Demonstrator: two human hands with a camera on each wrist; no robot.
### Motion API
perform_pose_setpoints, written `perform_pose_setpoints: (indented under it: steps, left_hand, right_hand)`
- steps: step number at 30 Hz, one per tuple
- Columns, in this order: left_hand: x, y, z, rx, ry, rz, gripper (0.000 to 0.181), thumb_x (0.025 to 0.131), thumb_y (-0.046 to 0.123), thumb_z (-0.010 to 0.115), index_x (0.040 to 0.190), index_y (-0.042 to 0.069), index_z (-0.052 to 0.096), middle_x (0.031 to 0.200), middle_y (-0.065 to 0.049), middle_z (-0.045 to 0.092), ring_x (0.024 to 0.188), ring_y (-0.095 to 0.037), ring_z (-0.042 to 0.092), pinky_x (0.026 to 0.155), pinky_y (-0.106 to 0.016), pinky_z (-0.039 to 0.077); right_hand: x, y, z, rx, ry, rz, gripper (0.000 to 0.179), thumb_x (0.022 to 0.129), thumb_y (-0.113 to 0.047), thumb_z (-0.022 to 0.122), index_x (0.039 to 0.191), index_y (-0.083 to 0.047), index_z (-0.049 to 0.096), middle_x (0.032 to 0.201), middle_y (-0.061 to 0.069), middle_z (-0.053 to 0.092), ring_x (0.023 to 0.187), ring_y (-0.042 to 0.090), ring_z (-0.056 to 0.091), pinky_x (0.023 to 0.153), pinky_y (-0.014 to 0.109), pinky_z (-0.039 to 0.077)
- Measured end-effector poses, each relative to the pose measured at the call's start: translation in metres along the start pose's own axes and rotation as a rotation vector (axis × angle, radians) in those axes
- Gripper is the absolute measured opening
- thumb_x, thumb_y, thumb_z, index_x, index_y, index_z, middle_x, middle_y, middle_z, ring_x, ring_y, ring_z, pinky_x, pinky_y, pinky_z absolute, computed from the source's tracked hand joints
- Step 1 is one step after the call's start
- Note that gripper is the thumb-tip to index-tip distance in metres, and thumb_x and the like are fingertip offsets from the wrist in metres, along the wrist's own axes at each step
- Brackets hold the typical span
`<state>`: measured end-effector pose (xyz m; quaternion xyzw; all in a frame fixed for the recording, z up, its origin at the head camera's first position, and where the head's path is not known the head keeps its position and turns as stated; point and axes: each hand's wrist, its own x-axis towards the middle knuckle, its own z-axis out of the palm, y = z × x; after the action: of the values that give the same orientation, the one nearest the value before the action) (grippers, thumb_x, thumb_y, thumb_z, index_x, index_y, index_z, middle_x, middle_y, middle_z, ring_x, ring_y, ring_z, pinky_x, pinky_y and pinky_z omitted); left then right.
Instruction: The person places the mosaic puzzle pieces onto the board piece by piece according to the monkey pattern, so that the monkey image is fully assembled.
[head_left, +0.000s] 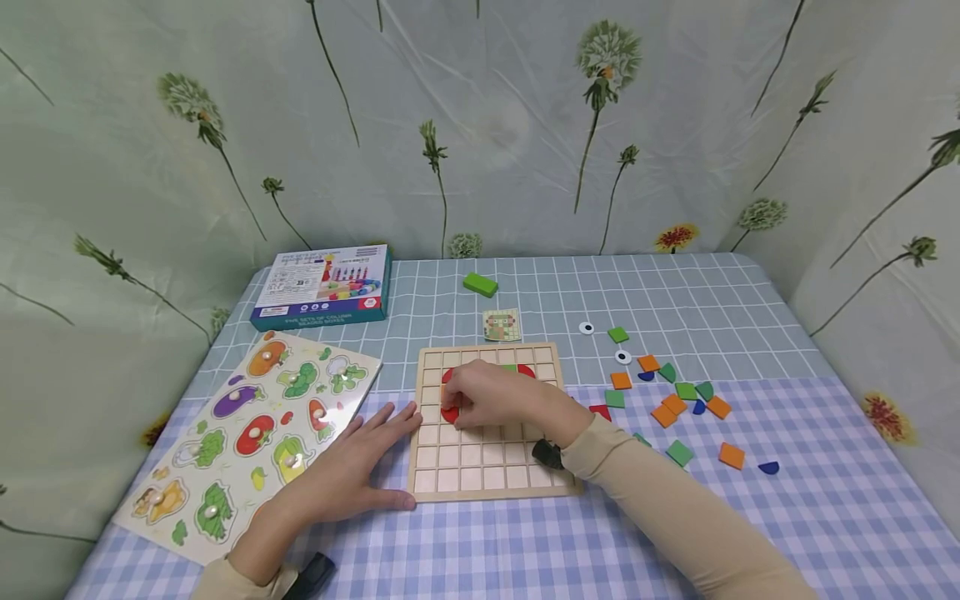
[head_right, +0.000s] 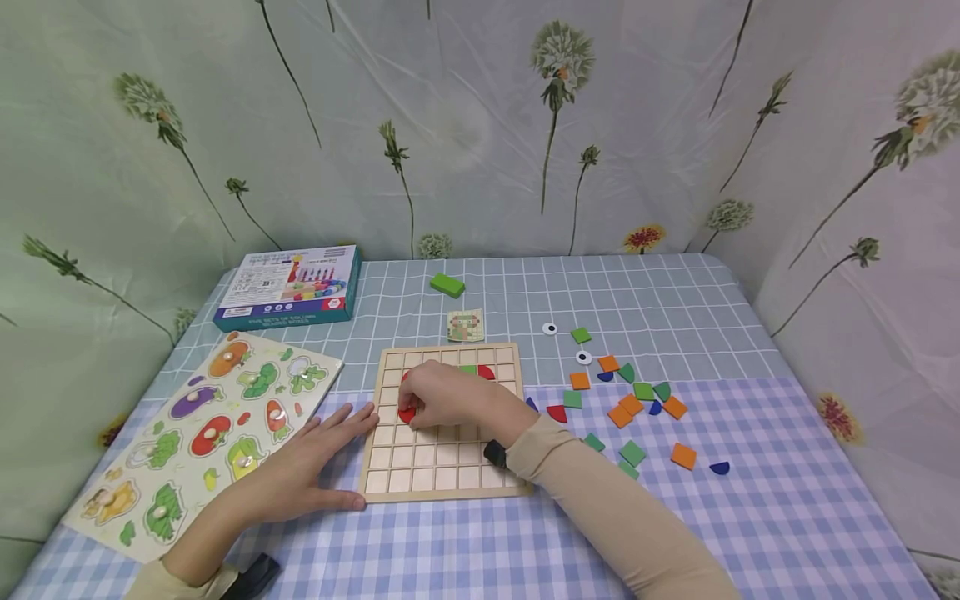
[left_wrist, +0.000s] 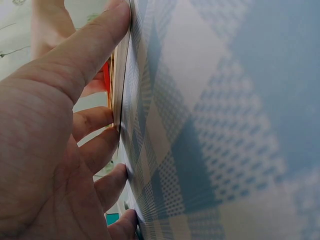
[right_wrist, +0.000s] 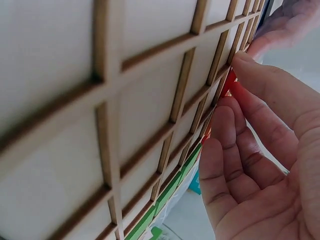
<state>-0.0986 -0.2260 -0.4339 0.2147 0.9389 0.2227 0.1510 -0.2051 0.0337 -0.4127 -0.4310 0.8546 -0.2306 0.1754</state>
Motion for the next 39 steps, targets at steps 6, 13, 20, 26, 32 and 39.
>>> perform_pose_setpoints:
  steps: [6, 13, 20, 26, 32, 39]
  left_hand:
    - [0.0, 0.0, 0.0, 0.0, 0.003, 0.003, 0.107, 0.078, 0.069, 0.085, 0.166, 0.025, 0.043, 0.177, 0.002, 0.033, 0.167, -0.04, 0.023, 0.13, -0.075, 0.015]
    - [-0.001, 0.0, 0.0, 0.005, 0.008, 0.014, 0.107, 0.078, 0.068, 0.086, 0.166, 0.023, 0.043, 0.177, 0.001, 0.034, 0.166, -0.04, 0.023, 0.13, -0.075, 0.015]
    - [0.0, -0.001, 0.0, 0.008, 0.008, 0.015, 0.107, 0.078, 0.068, 0.085, 0.166, 0.023, 0.043, 0.177, 0.001, 0.034, 0.166, -0.04, 0.024, 0.13, -0.075, 0.016]
    - [-0.001, -0.001, 0.0, 0.009, 0.01, 0.021, 0.107, 0.079, 0.067, 0.086, 0.166, 0.022, 0.043, 0.177, 0.0, 0.034, 0.166, -0.041, 0.024, 0.129, -0.076, 0.016]
    - [-0.001, 0.0, 0.0, 0.011, 0.008, 0.019, 0.107, 0.078, 0.067, 0.086, 0.166, 0.023, 0.043, 0.177, 0.0, 0.034, 0.166, -0.04, 0.024, 0.129, -0.075, 0.017]
    - [0.0, 0.0, 0.0, 0.01, 0.005, 0.006, 0.107, 0.078, 0.068, 0.086, 0.166, 0.024, 0.043, 0.177, 0.002, 0.034, 0.166, -0.04, 0.024, 0.13, -0.075, 0.016]
  right_hand:
    - [-0.001, 0.001, -0.001, 0.015, 0.007, -0.013, 0.013, 0.092, -0.01, 0.084, 0.103, -0.009, 0.08, 0.095, 0.001, 0.071, 0.085, 0.011, 0.061, 0.079, 0.017, 0.053]
    - [-0.001, 0.002, 0.0, 0.011, 0.017, -0.002, 0.016, 0.093, -0.012, 0.084, 0.107, -0.009, 0.08, 0.097, 0.0, 0.071, 0.087, 0.01, 0.06, 0.081, 0.019, 0.053]
    - [0.0, 0.001, -0.001, 0.015, 0.027, -0.003, 0.014, 0.093, -0.012, 0.085, 0.105, -0.009, 0.079, 0.095, 0.0, 0.07, 0.086, 0.01, 0.059, 0.08, 0.021, 0.053]
    - [0.001, 0.001, -0.002, -0.001, 0.035, -0.02, 0.013, 0.092, -0.013, 0.086, 0.102, -0.01, 0.077, 0.092, 0.001, 0.069, 0.083, 0.01, 0.058, 0.076, 0.02, 0.05]
    - [-0.005, 0.002, -0.005, -0.004, 0.056, -0.015, 0.013, 0.093, -0.015, 0.084, 0.102, -0.01, 0.078, 0.091, 0.003, 0.069, 0.084, 0.012, 0.058, 0.077, 0.021, 0.05]
    - [-0.028, 0.014, -0.021, 0.011, 0.086, 0.064, 0.012, 0.098, -0.017, 0.077, 0.109, -0.011, 0.079, 0.094, -0.001, 0.068, 0.085, 0.011, 0.057, 0.078, 0.025, 0.053]
